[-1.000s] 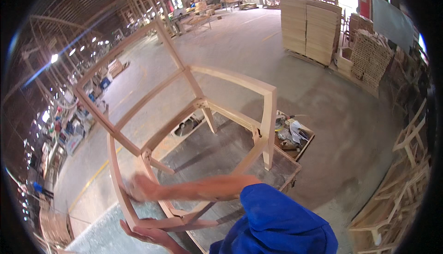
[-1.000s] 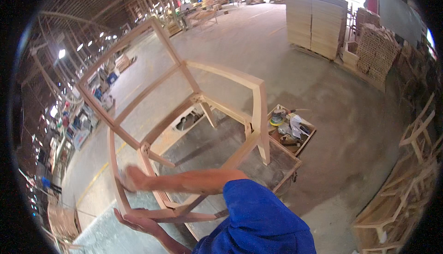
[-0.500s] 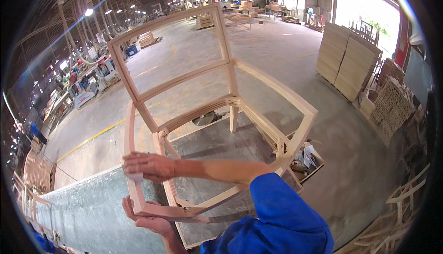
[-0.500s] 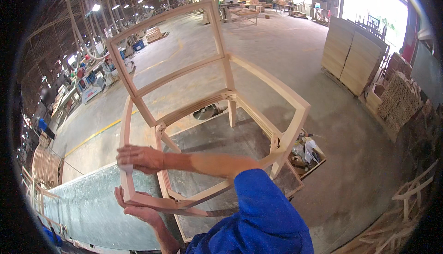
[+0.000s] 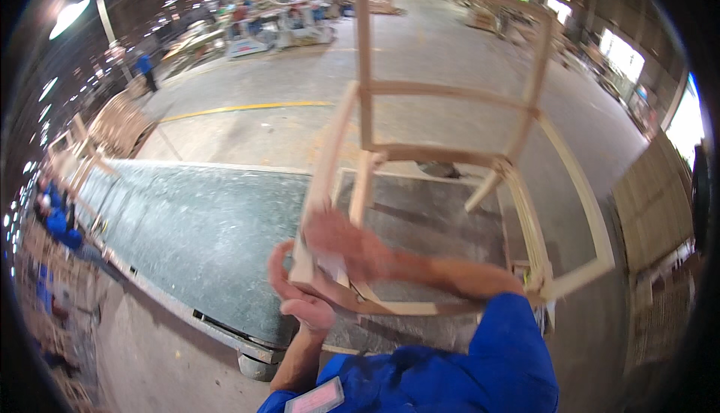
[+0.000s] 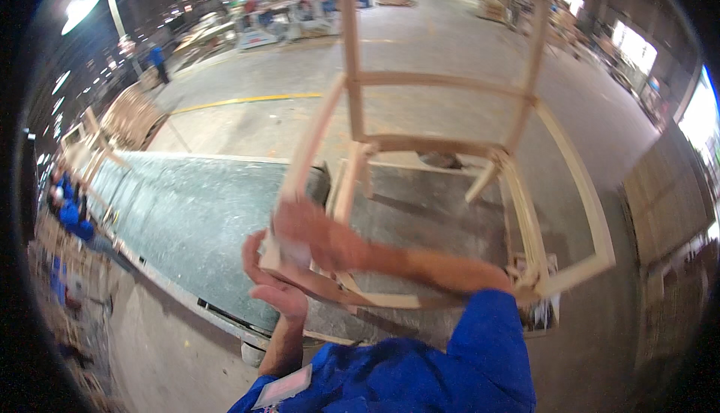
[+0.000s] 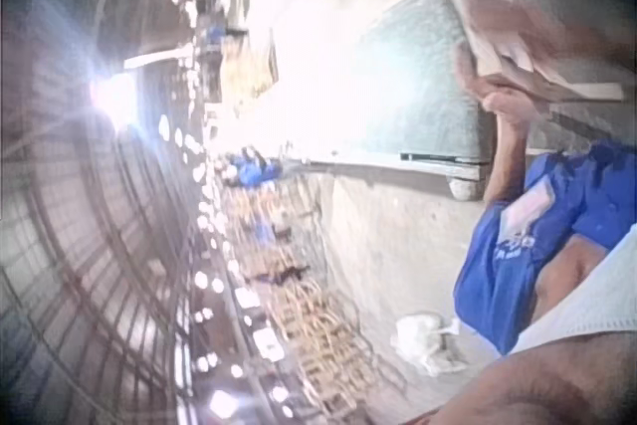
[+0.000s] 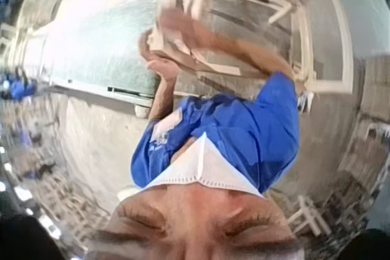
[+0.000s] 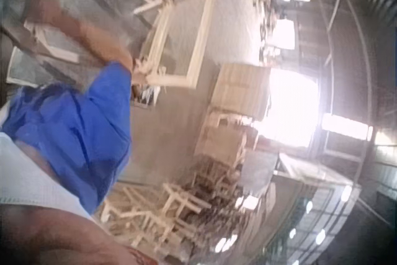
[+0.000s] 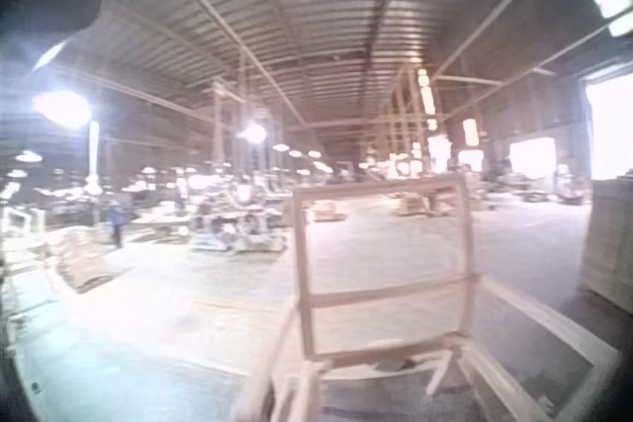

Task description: The person sands the wooden frame of a chair using a sanding block. They systematically smooth the edges and surfaces of the chair's legs and backrest, frequently rotating the chair to access different sides.

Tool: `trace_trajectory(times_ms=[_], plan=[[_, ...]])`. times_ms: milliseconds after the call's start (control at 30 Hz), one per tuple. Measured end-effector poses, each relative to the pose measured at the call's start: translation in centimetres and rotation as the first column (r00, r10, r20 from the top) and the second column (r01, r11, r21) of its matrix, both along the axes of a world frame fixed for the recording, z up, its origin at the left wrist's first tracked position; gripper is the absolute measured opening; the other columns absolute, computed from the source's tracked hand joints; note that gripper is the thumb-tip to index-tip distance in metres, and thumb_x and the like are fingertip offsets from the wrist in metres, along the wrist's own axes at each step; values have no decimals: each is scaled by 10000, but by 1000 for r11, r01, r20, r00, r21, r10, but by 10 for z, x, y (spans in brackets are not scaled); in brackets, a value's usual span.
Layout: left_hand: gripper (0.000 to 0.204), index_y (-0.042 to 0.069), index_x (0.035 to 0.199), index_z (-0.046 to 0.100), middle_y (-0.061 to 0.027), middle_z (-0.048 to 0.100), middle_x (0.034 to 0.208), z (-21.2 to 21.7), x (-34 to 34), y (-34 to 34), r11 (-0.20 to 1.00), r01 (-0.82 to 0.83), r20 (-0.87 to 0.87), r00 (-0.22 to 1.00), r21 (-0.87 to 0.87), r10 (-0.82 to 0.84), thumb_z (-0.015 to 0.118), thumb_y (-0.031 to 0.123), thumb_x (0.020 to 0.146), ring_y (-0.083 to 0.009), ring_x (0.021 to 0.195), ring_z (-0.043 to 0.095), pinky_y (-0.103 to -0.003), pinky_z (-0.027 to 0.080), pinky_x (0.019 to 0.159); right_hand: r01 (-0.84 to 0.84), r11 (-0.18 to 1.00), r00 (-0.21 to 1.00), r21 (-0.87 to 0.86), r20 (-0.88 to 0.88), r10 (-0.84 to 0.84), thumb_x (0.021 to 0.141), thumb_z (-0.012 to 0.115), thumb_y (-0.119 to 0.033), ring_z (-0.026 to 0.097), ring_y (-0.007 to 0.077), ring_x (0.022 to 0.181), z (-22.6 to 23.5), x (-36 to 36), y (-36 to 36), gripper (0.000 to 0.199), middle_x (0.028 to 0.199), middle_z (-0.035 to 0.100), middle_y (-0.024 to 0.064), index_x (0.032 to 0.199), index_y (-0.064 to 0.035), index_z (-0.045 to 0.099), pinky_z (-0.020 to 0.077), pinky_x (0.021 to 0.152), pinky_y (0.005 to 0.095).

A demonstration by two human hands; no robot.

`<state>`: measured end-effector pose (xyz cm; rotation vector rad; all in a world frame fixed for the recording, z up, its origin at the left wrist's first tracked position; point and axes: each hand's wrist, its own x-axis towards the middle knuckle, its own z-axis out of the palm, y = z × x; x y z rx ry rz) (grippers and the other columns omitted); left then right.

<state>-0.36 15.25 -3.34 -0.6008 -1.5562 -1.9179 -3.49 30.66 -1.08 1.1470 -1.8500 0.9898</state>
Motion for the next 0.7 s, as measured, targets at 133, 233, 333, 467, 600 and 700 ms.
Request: trace_trajectory(times_ms=[133,233,333,467,600,700], plan=[[917,4,1476,290,-215,438,1381,2,-5,-1,994,-76,-128,990,-75,66,92,736,961,-226,955,569,-319,503,727,-105,986,990,127,-80,116,1034,462,-367,482,393,1358,24,-4,16,442,1397,565,174,1295,-45,616,283,1158,608],[921,75,1504,252,-218,436,1385,6,-1,16,994,103,-70,992,-27,-105,117,782,929,-188,748,614,-260,501,534,250,957,961,146,-154,-228,1033,443,-252,543,401,1282,31,-70,80,408,1343,600,187,1368,-38,537,315,1161,550],[892,34,1485,299,-230,449,1368,2,4,12,999,32,-54,998,-15,-32,90,727,965,-230,933,567,-292,509,663,207,977,978,45,-24,-207,875,536,-9,427,368,1395,32,-83,80,503,1455,503,172,1377,-33,519,291,1178,540],[941,26,1478,301,-227,455,1368,-8,-5,-7,967,-210,-168,968,-147,184,63,759,939,-222,841,596,-296,516,632,-135,990,989,52,73,131,875,604,-48,427,364,1395,15,27,-3,531,1418,526,179,1398,-54,510,245,1196,557],[959,36,1475,302,-237,468,1352,1,-3,11,992,-115,-116,987,-44,109,71,781,918,-205,727,639,-283,525,516,207,973,975,103,-102,-197,864,629,-55,574,343,1266,25,-60,59,423,1346,597,133,1284,-96,601,326,1152,541],[963,36,1481,292,-250,463,1351,18,2,21,997,44,-36,998,56,-42,80,785,914,-196,664,633,-274,518,472,511,847,858,149,-157,-490,899,621,-54,639,309,1155,71,-128,126,225,1137,702,115,1113,-78,684,360,1090,530]])
